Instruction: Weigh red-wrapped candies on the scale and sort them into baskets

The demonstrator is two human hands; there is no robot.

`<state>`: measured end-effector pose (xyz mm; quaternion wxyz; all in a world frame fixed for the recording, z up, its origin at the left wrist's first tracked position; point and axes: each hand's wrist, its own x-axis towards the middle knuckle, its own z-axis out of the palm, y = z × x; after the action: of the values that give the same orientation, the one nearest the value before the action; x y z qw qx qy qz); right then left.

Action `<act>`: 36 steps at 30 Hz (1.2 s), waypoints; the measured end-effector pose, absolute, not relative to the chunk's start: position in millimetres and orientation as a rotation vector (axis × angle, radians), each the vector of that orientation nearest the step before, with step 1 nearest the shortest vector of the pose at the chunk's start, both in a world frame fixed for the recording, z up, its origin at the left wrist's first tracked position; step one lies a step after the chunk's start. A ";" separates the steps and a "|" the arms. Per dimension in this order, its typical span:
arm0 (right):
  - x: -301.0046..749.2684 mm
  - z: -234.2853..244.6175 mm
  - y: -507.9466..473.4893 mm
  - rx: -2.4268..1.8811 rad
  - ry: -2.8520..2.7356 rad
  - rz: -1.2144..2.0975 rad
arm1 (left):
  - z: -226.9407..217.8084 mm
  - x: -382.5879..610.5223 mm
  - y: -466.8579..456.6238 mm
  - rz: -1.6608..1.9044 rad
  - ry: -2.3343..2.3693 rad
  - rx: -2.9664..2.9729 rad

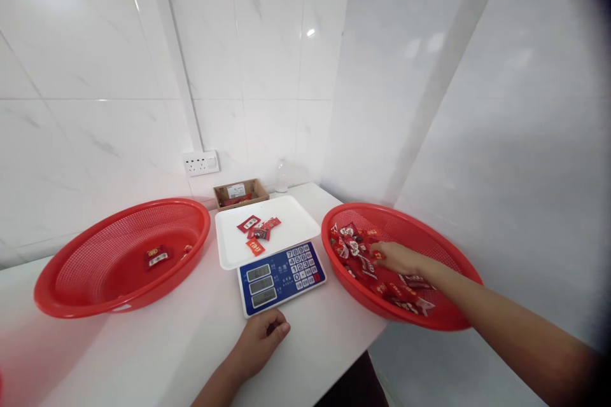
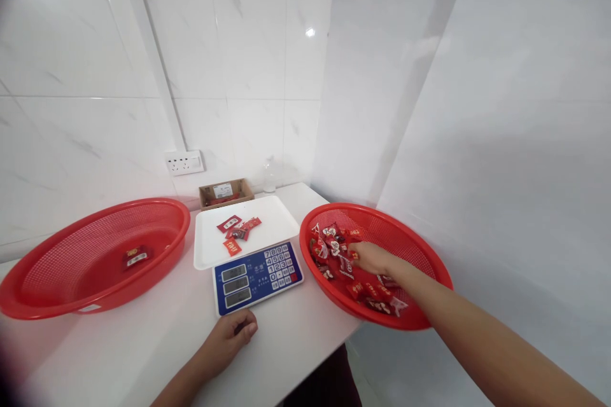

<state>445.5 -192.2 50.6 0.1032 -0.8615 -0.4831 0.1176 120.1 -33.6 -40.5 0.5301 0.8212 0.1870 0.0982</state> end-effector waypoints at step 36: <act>323.6 51.7 -1.2 -2.129 -1.812 0.220 | -44.7 116.1 -35.4 0.222 0.526 2.010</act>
<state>323.6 -1.2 51.7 0.1676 -0.7484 -0.6370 0.0774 116.1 -35.4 -44.7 0.5022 0.8318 0.2178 0.0917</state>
